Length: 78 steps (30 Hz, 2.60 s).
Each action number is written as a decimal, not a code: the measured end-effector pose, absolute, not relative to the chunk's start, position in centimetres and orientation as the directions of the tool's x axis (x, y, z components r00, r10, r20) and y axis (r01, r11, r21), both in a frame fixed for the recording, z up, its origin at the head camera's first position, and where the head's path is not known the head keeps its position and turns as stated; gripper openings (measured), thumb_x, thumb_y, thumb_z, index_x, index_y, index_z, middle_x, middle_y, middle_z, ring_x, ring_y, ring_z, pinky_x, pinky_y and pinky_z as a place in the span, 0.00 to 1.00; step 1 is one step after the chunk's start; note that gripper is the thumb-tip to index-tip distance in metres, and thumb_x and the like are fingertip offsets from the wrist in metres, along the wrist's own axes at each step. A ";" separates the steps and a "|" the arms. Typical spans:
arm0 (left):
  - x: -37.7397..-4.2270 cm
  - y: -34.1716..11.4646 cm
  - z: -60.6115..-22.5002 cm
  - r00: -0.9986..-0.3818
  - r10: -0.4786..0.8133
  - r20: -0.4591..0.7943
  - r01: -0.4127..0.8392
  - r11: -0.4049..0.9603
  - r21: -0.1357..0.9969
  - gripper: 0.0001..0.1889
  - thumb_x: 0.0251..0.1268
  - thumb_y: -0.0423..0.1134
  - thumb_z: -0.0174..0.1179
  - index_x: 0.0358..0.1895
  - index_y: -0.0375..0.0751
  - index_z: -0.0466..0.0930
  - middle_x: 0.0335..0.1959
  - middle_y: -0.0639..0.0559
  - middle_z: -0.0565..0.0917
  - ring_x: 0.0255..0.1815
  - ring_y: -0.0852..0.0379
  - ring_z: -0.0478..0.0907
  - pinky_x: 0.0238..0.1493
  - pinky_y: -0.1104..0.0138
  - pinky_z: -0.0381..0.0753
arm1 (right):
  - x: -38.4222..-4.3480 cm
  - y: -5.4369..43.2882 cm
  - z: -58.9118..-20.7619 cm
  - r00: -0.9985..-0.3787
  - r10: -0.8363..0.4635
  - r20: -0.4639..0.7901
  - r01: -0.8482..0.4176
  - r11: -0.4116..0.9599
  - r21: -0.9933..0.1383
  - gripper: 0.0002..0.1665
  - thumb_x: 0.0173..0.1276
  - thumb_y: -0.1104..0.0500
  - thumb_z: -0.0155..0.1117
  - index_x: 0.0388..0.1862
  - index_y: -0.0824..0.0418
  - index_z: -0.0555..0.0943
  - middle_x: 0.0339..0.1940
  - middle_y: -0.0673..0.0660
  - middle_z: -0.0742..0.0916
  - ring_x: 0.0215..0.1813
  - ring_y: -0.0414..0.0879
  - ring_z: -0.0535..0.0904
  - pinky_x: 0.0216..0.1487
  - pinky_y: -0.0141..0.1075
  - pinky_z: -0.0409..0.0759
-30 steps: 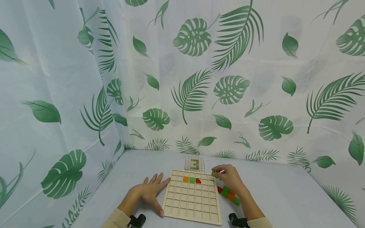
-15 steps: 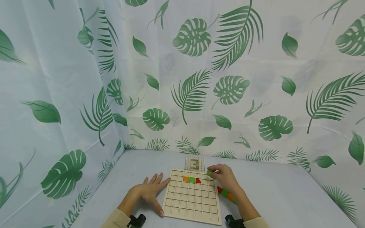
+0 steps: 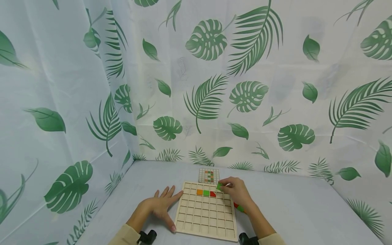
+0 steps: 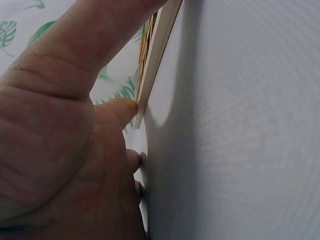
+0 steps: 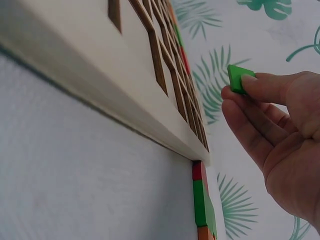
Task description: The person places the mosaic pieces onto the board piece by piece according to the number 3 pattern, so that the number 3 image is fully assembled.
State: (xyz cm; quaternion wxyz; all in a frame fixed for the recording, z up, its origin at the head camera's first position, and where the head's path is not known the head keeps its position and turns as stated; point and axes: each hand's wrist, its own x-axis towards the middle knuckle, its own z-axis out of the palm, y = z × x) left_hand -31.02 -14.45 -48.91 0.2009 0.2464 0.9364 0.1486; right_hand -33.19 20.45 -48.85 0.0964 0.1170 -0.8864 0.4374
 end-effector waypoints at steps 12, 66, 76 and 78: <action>-31.2 -14.5 -49.3 -0.800 0.521 -0.297 0.407 0.835 0.370 0.71 0.36 0.66 0.83 0.86 0.65 0.45 0.88 0.40 0.41 0.88 0.35 0.34 0.79 0.29 0.37 | -32.9 19.7 -49.0 -0.959 -0.122 0.256 -0.278 0.589 -0.759 0.13 0.67 0.67 0.73 0.49 0.61 0.90 0.46 0.53 0.92 0.39 0.43 0.87 0.38 0.35 0.85; -31.1 -14.4 -49.0 -0.800 0.515 -0.307 0.394 0.838 0.378 0.71 0.36 0.66 0.83 0.86 0.64 0.46 0.88 0.40 0.42 0.88 0.35 0.35 0.79 0.29 0.37 | -33.0 19.6 -49.5 -0.904 -0.376 0.203 -0.405 0.600 -0.690 0.05 0.61 0.65 0.78 0.33 0.56 0.91 0.32 0.47 0.89 0.30 0.39 0.78 0.31 0.30 0.79; -31.3 -14.4 -49.2 -0.804 0.507 -0.311 0.390 0.844 0.368 0.71 0.36 0.67 0.83 0.86 0.66 0.45 0.88 0.41 0.41 0.88 0.36 0.34 0.80 0.29 0.37 | -33.0 19.5 -49.5 -0.894 -0.395 0.211 -0.423 0.590 -0.688 0.03 0.63 0.66 0.76 0.33 0.59 0.90 0.32 0.49 0.90 0.29 0.38 0.80 0.29 0.30 0.80; -31.3 -14.4 -49.1 -0.805 0.505 -0.313 0.387 0.846 0.367 0.71 0.36 0.67 0.83 0.86 0.66 0.45 0.88 0.41 0.41 0.88 0.36 0.34 0.80 0.30 0.37 | -33.0 19.5 -49.4 -0.891 -0.404 0.209 -0.428 0.589 -0.685 0.02 0.64 0.66 0.76 0.33 0.61 0.90 0.32 0.49 0.90 0.29 0.38 0.80 0.29 0.30 0.80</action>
